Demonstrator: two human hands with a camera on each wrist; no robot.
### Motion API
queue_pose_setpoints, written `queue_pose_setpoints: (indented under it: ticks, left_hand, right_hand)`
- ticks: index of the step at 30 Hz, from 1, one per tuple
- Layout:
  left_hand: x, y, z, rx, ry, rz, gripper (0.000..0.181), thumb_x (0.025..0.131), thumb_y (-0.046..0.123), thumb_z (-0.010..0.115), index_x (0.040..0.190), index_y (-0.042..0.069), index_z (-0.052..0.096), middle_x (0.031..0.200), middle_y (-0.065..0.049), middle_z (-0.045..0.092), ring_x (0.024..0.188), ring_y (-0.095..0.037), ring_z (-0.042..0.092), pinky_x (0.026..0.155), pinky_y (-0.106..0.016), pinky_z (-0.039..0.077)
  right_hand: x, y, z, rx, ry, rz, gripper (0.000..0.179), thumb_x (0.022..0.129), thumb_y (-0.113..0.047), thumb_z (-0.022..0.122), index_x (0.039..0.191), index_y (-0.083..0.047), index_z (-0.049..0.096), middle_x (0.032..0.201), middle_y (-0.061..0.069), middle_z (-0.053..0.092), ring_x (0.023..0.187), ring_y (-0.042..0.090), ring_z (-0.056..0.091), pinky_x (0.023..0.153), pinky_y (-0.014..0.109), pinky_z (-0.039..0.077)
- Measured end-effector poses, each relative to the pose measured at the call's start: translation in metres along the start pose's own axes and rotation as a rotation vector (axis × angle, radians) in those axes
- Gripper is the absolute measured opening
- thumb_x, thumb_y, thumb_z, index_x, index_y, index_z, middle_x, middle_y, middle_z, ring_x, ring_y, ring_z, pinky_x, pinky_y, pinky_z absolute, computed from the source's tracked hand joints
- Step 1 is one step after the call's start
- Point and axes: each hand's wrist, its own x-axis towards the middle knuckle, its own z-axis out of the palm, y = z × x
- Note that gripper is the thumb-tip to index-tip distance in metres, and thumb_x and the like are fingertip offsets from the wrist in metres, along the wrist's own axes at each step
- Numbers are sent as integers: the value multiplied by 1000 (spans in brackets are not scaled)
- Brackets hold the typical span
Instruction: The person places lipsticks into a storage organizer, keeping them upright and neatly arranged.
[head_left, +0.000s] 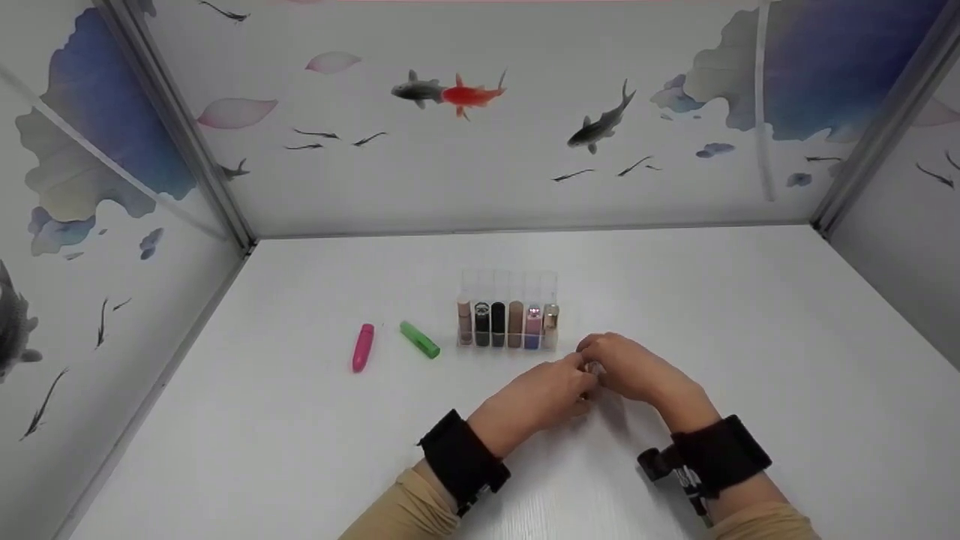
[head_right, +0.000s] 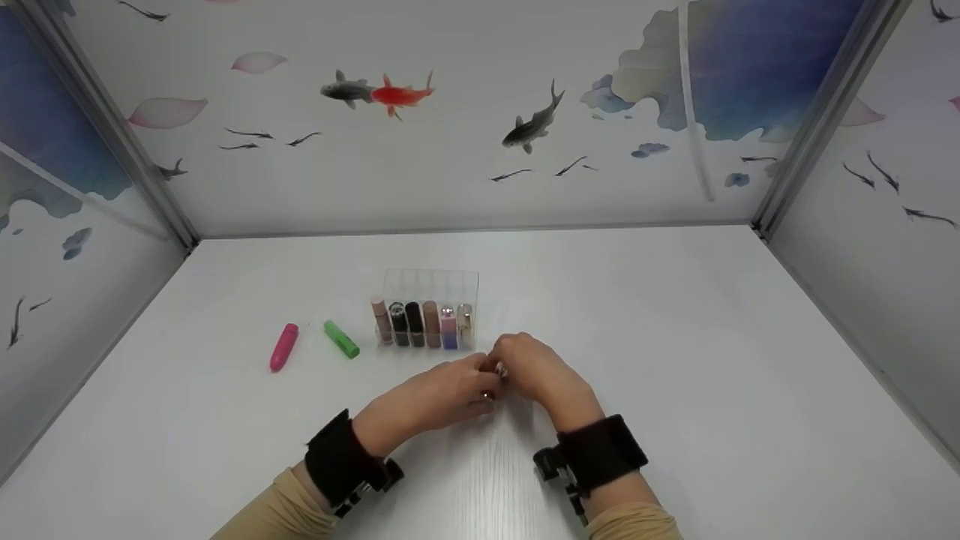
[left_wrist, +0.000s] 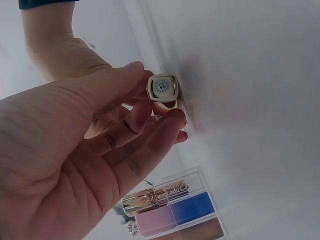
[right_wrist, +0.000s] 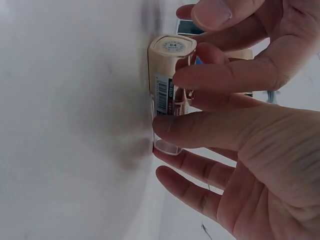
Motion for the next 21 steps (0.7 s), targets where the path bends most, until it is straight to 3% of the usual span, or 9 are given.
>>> queue_pose_setpoints:
  ticks: [5,10,14,21]
  left_hand:
    - [-1,-5,0,-48,78,-12,9,88,18,66,95,13,63,100,0,58,82,-10,57,67,-17,45]
    - [-2,-12,-5,-161,157,-81,16,86,16,67,97,12,56,91,-1,55,74,-9,51,63,-17,42]
    - [-2,-16,-11,-246,214,-128,21,85,19,68,102,13,55,94,1,55,77,-9,53,65,-17,44]
    - [-3,-23,-22,-386,412,-150,20,85,18,71,102,14,60,100,0,59,91,-10,64,76,-13,49]
  right_hand:
    - [1,1,-1,-10,7,-27,22,74,3,73,89,-11,72,90,1,70,86,16,63,80,37,51]
    - [0,3,-7,30,46,-27,20,75,0,75,92,-10,70,92,0,70,90,17,64,84,40,51]
    - [-1,4,-13,70,123,-14,22,75,4,74,92,-9,69,92,1,69,90,19,64,82,40,51]
    - [-2,2,-22,93,300,22,27,78,2,73,102,-8,69,97,4,69,90,20,65,77,37,54]
